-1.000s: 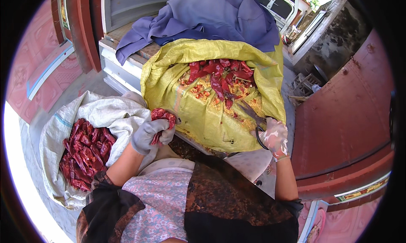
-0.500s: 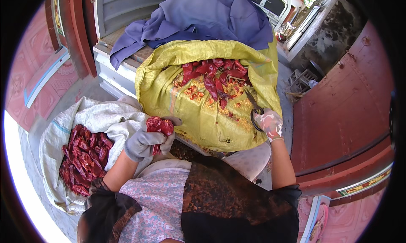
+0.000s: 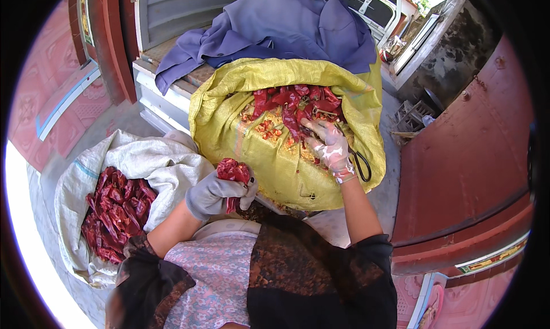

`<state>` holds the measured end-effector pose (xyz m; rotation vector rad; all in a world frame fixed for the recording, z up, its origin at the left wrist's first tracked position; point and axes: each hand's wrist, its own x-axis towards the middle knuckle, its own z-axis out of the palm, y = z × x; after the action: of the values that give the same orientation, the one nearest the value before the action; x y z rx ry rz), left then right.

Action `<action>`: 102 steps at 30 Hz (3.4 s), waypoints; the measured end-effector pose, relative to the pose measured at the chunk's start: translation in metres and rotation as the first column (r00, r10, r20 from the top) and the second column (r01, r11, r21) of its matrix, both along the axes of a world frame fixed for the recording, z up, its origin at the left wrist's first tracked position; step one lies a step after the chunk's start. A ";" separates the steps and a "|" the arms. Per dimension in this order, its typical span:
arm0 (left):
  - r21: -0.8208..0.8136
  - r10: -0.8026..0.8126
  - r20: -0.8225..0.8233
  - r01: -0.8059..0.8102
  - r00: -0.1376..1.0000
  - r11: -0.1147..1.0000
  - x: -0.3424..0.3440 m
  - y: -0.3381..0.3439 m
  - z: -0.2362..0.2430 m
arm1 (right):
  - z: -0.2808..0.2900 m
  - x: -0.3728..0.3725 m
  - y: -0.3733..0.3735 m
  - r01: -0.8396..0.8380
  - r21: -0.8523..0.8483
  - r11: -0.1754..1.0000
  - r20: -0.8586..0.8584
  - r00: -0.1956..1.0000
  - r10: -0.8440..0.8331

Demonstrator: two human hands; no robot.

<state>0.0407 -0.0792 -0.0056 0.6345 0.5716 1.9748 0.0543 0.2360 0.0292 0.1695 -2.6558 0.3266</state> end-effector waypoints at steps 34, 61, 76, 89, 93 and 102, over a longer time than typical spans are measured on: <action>-0.188 0.195 -0.577 -0.361 0.793 0.913 -0.002 0.031 0.048 | 0.027 0.056 -0.100 -0.423 -0.745 0.515 -0.235 0.890 0.390; -0.038 0.248 -0.159 -0.257 0.956 0.966 0.000 0.060 0.005 | 0.001 0.042 -0.115 0.158 -0.756 -0.635 -0.107 0.927 0.358; 0.022 0.237 -0.148 -0.237 0.960 0.971 -0.007 0.056 -0.002 | 0.013 0.031 -0.018 0.343 0.010 0.939 -0.026 0.939 -0.342; 0.006 0.143 0.123 -0.145 0.982 0.989 -0.015 0.055 -0.018 | 0.009 0.028 -0.003 0.329 0.049 0.943 0.148 0.932 -0.332; -0.004 0.140 0.153 -0.141 0.978 0.990 -0.019 0.056 -0.024 | 0.000 0.026 -0.002 0.294 0.139 0.946 0.120 0.943 -0.310; -0.075 0.166 0.199 -0.153 0.966 0.985 -0.012 0.060 -0.016 | -0.014 0.032 -0.021 0.298 0.229 0.927 -0.056 0.954 -0.293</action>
<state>0.0290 -0.0187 -0.0219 0.3515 0.5664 2.1343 0.0865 0.2151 0.0154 -0.1546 -2.6413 -0.0898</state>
